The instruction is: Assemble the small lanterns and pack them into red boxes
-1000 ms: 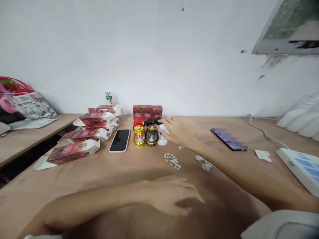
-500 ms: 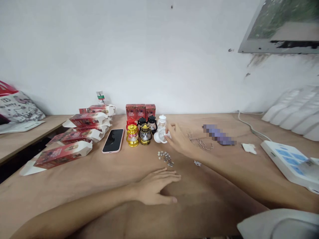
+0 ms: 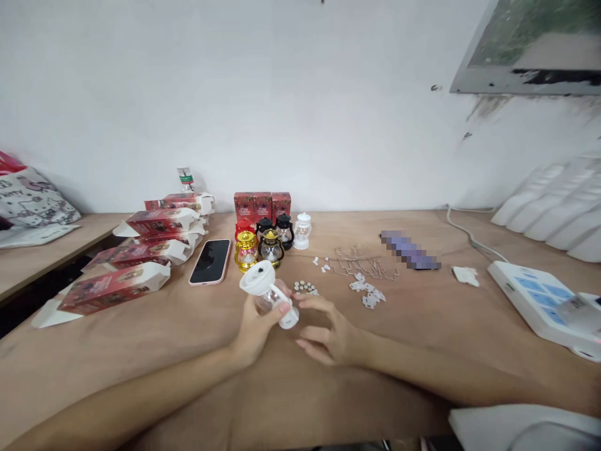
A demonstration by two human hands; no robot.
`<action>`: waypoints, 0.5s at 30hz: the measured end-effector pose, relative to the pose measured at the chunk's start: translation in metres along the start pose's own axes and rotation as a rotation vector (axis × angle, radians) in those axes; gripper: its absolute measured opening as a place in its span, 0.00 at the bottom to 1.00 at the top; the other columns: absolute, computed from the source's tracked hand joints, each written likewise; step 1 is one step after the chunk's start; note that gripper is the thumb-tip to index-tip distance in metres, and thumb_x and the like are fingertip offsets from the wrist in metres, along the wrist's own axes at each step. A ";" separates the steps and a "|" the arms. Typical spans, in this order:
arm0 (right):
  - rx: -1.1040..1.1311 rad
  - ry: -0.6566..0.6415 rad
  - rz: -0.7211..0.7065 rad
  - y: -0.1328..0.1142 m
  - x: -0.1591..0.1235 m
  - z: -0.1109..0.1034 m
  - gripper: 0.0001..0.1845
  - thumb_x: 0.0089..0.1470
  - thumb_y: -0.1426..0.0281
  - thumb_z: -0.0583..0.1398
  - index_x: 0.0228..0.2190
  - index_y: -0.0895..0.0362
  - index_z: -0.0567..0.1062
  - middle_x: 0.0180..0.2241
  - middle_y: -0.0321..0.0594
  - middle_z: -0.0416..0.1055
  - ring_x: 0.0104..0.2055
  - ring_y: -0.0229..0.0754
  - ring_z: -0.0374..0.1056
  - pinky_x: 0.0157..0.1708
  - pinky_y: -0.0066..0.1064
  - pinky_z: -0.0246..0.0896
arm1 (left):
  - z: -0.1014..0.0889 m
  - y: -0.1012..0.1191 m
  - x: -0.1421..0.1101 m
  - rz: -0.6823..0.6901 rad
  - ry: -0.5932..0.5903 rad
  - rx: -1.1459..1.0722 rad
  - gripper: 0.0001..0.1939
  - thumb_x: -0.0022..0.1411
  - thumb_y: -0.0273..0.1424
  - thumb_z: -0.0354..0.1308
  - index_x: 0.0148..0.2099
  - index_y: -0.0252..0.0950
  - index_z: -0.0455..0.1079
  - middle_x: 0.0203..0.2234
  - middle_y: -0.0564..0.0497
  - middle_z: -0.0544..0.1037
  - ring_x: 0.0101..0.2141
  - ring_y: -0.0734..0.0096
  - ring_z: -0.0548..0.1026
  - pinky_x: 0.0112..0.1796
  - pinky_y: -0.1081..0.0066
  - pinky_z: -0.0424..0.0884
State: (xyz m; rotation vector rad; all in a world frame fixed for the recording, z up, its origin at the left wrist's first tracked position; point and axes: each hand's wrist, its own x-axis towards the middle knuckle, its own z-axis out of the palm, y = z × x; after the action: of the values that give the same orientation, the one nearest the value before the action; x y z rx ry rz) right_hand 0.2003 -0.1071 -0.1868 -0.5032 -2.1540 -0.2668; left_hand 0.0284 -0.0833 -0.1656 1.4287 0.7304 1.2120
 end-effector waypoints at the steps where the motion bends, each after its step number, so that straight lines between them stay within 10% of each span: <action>1: -0.032 -0.017 0.094 -0.001 -0.003 -0.002 0.16 0.52 0.73 0.56 0.45 0.53 0.63 0.51 0.52 0.60 0.59 0.50 0.57 0.50 0.46 0.64 | -0.004 0.002 0.003 0.035 0.036 0.043 0.21 0.46 0.46 0.64 0.35 0.36 0.66 0.32 0.48 0.74 0.37 0.61 0.74 0.40 0.62 0.71; 7: -0.175 -0.430 0.733 0.008 -0.018 -0.006 0.39 0.54 0.54 0.55 0.61 0.55 0.50 0.63 0.59 0.46 0.66 0.61 0.38 0.56 0.60 0.50 | -0.029 -0.001 0.023 0.161 0.129 0.308 0.21 0.43 0.38 0.66 0.38 0.36 0.63 0.33 0.48 0.75 0.37 0.62 0.75 0.45 0.58 0.69; 15: -0.123 -0.583 0.642 0.041 0.005 0.025 0.29 0.60 0.57 0.49 0.60 0.55 0.58 0.64 0.53 0.45 0.66 0.54 0.39 0.61 0.52 0.43 | -0.034 -0.014 0.036 0.311 0.132 0.403 0.25 0.42 0.35 0.66 0.42 0.35 0.62 0.36 0.47 0.75 0.41 0.61 0.74 0.46 0.59 0.69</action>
State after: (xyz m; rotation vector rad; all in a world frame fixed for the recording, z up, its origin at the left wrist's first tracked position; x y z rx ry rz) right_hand 0.1976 -0.0603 -0.1966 -1.4439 -2.3818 0.1285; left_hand 0.0096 -0.0355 -0.1719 1.8587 0.9030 1.4653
